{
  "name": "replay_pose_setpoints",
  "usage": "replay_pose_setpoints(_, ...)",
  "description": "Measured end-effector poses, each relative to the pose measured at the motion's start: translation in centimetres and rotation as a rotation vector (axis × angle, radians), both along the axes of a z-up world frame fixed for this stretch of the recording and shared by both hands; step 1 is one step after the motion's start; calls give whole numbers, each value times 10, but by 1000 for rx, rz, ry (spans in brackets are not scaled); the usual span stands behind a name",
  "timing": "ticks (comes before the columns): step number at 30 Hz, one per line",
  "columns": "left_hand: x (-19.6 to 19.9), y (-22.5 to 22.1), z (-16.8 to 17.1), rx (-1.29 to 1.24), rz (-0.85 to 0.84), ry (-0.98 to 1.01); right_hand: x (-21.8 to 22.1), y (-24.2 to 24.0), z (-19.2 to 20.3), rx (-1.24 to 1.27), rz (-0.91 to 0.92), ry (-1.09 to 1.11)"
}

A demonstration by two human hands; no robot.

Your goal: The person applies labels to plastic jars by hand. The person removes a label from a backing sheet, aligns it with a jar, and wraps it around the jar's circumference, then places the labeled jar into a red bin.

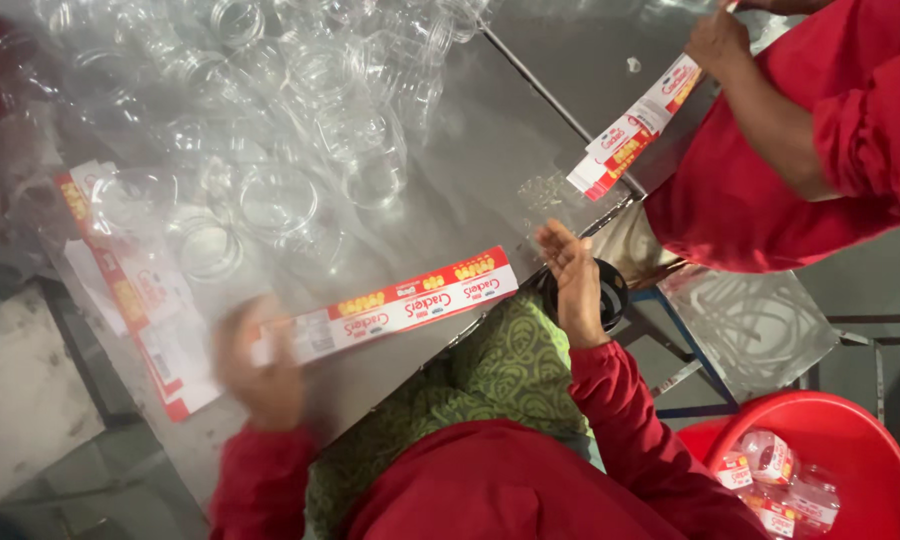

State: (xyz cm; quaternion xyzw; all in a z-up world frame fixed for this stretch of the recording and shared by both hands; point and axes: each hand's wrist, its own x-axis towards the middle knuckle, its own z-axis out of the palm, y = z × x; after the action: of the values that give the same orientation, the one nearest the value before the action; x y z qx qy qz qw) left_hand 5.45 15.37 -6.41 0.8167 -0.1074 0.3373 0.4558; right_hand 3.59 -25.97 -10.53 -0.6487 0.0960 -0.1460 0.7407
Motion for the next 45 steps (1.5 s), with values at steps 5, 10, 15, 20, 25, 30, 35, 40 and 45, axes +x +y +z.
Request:
replay_pose_setpoints(5,17,-112,2,185,-538,81,-17,15,-5,54,-56,-72)
replay_pose_setpoints(10,29,-143,-23,345,-569,218,-45,0,13,-3,-115,-73)
replay_pose_setpoints(15,32,-136,-44,-14,-596,495,-62,-11,14,10,-135,-92)
replay_pose_setpoints(20,21,-145,-39,5,-511,377,-27,25,24,-200,-21,48)
replay_pose_setpoints(25,15,-148,-40,210,-445,152,10,40,41,-905,60,-282)
replay_pose_setpoints(30,9,-138,-27,312,-365,118,-5,-47,31,-216,-298,-266)
replay_pose_setpoints(35,-16,-150,9,189,-454,85,-56,-61,43,26,-406,-35)
replay_pose_setpoints(40,-36,-160,51,136,-867,62,-90,16,59,-420,509,145)
replay_pose_setpoints(45,-33,-134,54,37,-983,514,-90,46,31,-55,529,169)
